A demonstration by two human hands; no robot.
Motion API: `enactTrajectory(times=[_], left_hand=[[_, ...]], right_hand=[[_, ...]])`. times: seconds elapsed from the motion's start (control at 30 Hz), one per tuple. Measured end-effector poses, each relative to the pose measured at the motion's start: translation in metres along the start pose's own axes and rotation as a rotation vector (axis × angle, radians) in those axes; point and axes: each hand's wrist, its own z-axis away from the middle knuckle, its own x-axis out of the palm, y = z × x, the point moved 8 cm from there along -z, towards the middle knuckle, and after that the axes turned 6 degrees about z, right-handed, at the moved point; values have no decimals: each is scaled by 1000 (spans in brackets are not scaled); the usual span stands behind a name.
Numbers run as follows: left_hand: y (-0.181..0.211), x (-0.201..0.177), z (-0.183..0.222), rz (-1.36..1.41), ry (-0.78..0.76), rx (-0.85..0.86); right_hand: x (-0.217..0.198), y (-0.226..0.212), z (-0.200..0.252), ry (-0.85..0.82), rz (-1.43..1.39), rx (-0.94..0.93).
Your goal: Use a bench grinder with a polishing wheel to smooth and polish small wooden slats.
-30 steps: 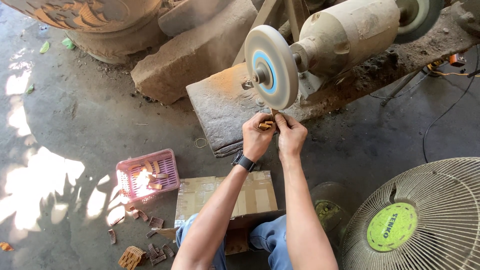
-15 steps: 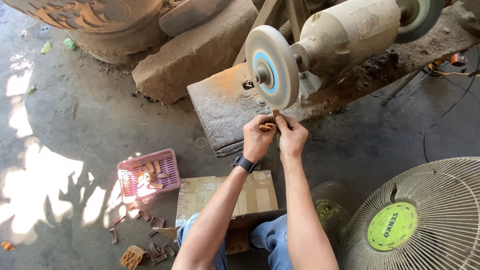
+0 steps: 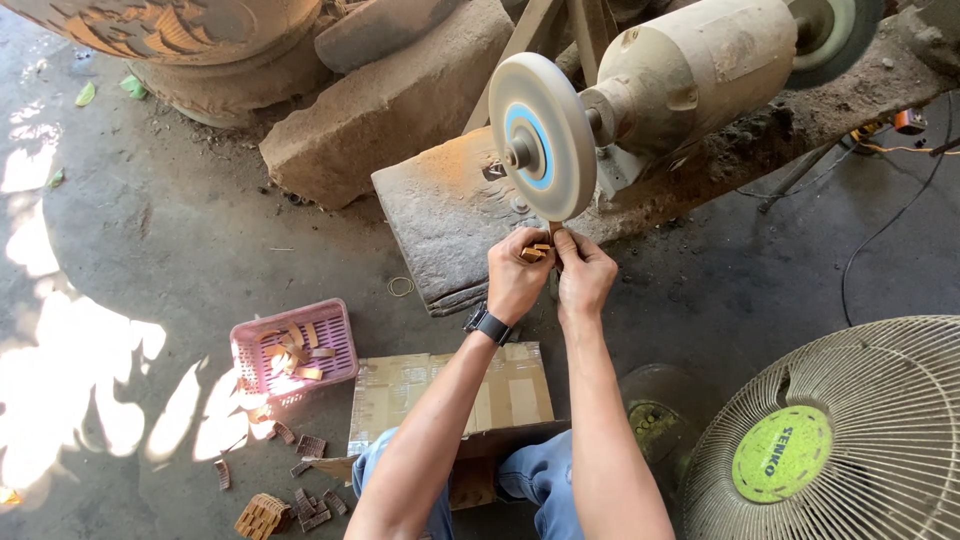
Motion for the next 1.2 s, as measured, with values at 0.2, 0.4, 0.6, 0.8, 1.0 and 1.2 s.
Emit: enactTrajectory(times=[0.2, 0.4, 0.6, 0.8, 1.0, 1.2], left_hand=[[-1, 0, -1, -6, -1, 6], [-1, -5, 0, -17, 5, 19], [-5, -5, 0, -6, 14, 3], [-10, 2, 0, 20, 18, -8], [-13, -14, 2, 86, 17, -77], [-10, -36, 15, -149, 6, 24]], right_hand=[[1, 2, -2, -7, -27, -34], [6, 0, 2, -16, 15, -28], [7, -6, 4, -11, 64, -38], [4, -17, 4, 5, 13, -12], [15, 1, 3, -40, 86, 11], [28, 4, 18, -213, 108, 140]])
